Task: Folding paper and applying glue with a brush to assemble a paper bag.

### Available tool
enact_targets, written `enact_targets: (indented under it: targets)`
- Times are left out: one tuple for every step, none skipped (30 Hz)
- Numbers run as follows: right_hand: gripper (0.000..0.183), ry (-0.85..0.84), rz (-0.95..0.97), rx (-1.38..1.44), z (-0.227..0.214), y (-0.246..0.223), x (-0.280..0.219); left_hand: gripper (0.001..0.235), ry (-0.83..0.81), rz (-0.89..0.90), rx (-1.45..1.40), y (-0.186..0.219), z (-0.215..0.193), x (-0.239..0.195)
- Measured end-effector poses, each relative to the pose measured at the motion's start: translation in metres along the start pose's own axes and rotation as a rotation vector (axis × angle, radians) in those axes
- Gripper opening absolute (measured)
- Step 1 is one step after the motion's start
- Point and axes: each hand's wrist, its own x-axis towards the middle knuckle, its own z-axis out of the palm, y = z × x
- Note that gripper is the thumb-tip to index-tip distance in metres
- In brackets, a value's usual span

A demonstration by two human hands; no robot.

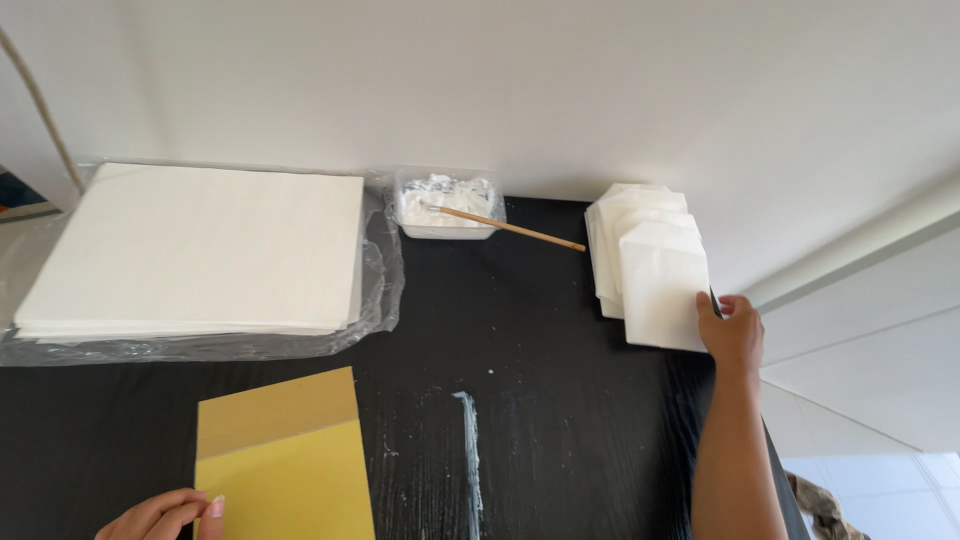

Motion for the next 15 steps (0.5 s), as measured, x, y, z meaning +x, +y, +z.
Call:
enact_targets:
  targets:
    - [0.056, -0.04, 0.033, -0.001, -0.009, -0.011, -0.013, 0.015, 0.008, 0.026, -0.034, 0.004, -0.005, 0.004]
    - [0.064, -0.08, 0.065, -0.002, -0.018, -0.023, -0.027, 0.015, 0.016, 0.053, -0.068, 0.008, -0.011, 0.009]
    - [0.064, -0.084, 0.054, -0.002, -0.021, -0.025, -0.031, 0.015, 0.022, 0.044, -0.065, 0.009, -0.012, 0.009]
    - [0.067, -0.108, 0.069, 0.004, -0.024, -0.026, -0.035, 0.016, 0.022, 0.051, -0.071, 0.011, -0.014, 0.01]
    - [0.069, -0.13, 0.087, 0.014, -0.027, -0.027, -0.041, 0.017, 0.021, 0.064, -0.077, 0.012, -0.017, 0.013]
    - [0.069, -0.132, 0.08, 0.018, -0.03, -0.03, -0.047, 0.017, 0.027, 0.061, -0.074, 0.013, -0.02, 0.017]
    - [0.072, -0.143, 0.103, 0.023, -0.034, -0.033, -0.054, 0.019, -0.038, 0.021, -0.044, 0.015, -0.024, 0.021]
    - [0.074, -0.154, 0.126, 0.029, -0.038, -0.037, -0.06, 0.023, -0.103, -0.019, -0.015, 0.017, -0.027, 0.024]
    - [0.074, -0.157, 0.12, 0.033, -0.046, -0.047, -0.076, 0.023, -0.097, -0.022, -0.011, 0.016, -0.029, 0.027]
    - [0.073, -0.141, 0.154, 0.046, -0.053, -0.057, -0.091, 0.024, -0.134, -0.033, 0.002, 0.015, -0.031, 0.031]
    - [0.072, -0.122, 0.19, 0.058, -0.062, -0.066, -0.106, 0.026, -0.172, -0.042, 0.012, 0.015, -0.031, 0.035]
    - [0.072, -0.122, 0.184, 0.06, -0.062, -0.063, -0.119, 0.026, -0.167, -0.044, 0.013, 0.007, -0.029, 0.047]
    - [0.068, -0.057, 0.049, 0.074, -0.06, -0.06, -0.132, 0.024, -0.219, 0.046, 0.007, -0.001, -0.026, 0.061]
    - [0.065, 0.01, -0.087, 0.088, -0.058, -0.058, -0.146, 0.028, -0.27, 0.136, 0.001, -0.01, -0.023, 0.075]
    - [0.065, 0.008, -0.095, 0.085, -0.053, -0.051, -0.164, 0.028, -0.268, 0.128, -0.001, -0.004, -0.023, 0.098]
